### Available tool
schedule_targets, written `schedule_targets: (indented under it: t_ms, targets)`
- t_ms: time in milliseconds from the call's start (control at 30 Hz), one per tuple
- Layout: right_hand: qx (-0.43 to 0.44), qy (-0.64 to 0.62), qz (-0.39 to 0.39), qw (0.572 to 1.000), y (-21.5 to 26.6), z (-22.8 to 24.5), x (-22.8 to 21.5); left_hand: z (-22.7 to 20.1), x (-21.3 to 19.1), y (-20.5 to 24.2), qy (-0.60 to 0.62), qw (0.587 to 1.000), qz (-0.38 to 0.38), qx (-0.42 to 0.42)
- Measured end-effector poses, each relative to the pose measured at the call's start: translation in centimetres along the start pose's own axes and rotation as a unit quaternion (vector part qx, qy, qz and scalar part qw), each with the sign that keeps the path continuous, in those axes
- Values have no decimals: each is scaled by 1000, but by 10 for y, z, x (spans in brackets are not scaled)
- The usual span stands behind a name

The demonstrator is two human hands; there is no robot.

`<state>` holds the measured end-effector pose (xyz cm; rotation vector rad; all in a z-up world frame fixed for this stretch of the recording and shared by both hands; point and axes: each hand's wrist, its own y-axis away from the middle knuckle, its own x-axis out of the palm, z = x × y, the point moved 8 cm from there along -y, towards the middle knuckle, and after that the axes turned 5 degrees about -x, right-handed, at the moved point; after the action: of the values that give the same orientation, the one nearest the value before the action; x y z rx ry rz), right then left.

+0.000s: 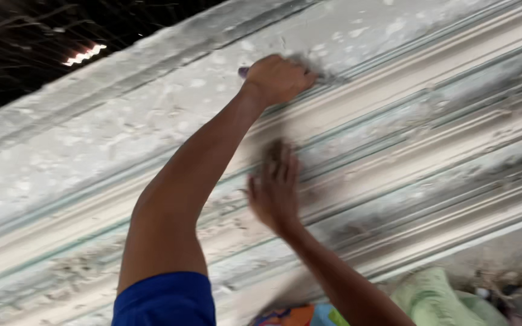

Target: The person uses a small scraper to remove dried white residue from the grooves of several long white mouldings laid on a workbench. The person repeatedly scrapes along the length of each piece, clearing debris from the channels.

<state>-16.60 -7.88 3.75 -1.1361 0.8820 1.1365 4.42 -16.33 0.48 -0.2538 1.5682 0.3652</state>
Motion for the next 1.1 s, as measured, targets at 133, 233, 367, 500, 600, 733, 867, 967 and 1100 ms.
schedule_targets:
  t_ms: [133,233,367,500,600,733,867,967,1100]
  targets:
    - [-1,-349,141,926,-13,-86,-25,-11,-13,-59,-17,999,-25,-22]
    - [82,-536,157,826,-44,-239,-44,-11,-10,-13,23,996,49,-77]
    - [30,-114,8,993,-91,-443,-106,3,-4,109,-23,992,71,-106]
    - [205,-28,276,939,-105,-474,-117,21,25,191,-39,977,188,-89]
    - [137,-56,200,969,-95,-494,-97,18,30,129,31,996,22,-80]
    - [131,-50,185,973,-89,-503,-90,-37,-27,-84,95,959,254,-87]
    - [24,31,61,997,-98,-507,-92,-38,-46,-194,35,997,70,-15]
    - [25,36,51,998,-82,-500,-101,-55,-18,-187,50,994,96,-6]
    - [5,62,23,998,-91,-500,-102,-36,-16,-116,48,982,175,-45]
